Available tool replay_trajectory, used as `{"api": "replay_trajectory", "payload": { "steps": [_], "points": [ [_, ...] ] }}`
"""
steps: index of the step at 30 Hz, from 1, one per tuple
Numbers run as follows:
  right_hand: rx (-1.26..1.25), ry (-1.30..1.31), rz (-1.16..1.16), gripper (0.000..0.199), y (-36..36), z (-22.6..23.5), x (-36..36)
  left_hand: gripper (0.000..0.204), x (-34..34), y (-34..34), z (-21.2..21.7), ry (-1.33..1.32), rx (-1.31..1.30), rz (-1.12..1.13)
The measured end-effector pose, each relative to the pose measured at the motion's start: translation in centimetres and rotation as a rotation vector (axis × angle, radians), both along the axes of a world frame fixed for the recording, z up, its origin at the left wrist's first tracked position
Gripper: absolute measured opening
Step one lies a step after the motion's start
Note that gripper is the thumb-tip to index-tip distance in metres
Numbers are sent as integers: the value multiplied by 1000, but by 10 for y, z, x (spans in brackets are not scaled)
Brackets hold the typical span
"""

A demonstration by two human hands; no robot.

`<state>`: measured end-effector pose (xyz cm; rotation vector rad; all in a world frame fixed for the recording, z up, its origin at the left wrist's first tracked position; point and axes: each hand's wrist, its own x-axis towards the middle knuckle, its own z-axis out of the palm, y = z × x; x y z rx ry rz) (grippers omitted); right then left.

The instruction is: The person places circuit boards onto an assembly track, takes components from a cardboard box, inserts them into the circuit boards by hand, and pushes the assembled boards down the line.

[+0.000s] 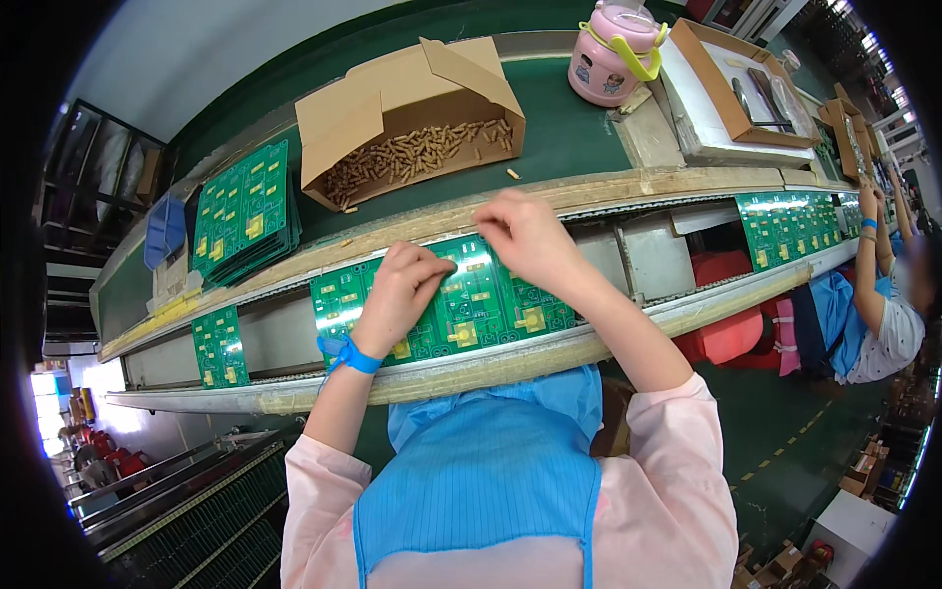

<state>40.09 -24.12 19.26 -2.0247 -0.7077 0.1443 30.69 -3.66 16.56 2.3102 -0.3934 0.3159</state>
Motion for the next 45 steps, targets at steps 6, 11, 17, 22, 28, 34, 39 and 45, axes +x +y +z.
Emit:
{"api": "replay_trajectory", "payload": {
  "steps": [6, 11, 17, 22, 28, 34, 39, 45],
  "points": [
    [-34, 122, 51, 11, -12, -2, -21, 16, -1, -9, 3, -10, 67, 38],
    [-99, 103, 104, 11, -16, -2, -28, 11, 0, -11, 2, -36, 79, 58],
    [-154, 7, 119, 12, -12, -8, -33, 11, -4, -16, 6, -61, 238, 76],
    [-165, -41, 87, 11, -10, -13, -35, 15, -1, -1, 17, -104, 271, 157],
    [-103, -21, 71, 10, -10, -16, -38, 17, -6, 59, 16, -49, 427, 644],
    [-98, -119, 74, 10, -9, -21, -42, 19, -15, 78, 9, -32, 444, 660],
    [-196, -206, 139, 10, -7, -18, -49, 18, -13, 80, 7, -40, 364, 623],
    [-254, -331, 108, 7, -4, -24, -50, 19, -12, 77, 7, -62, 367, 562]
  ]
}}
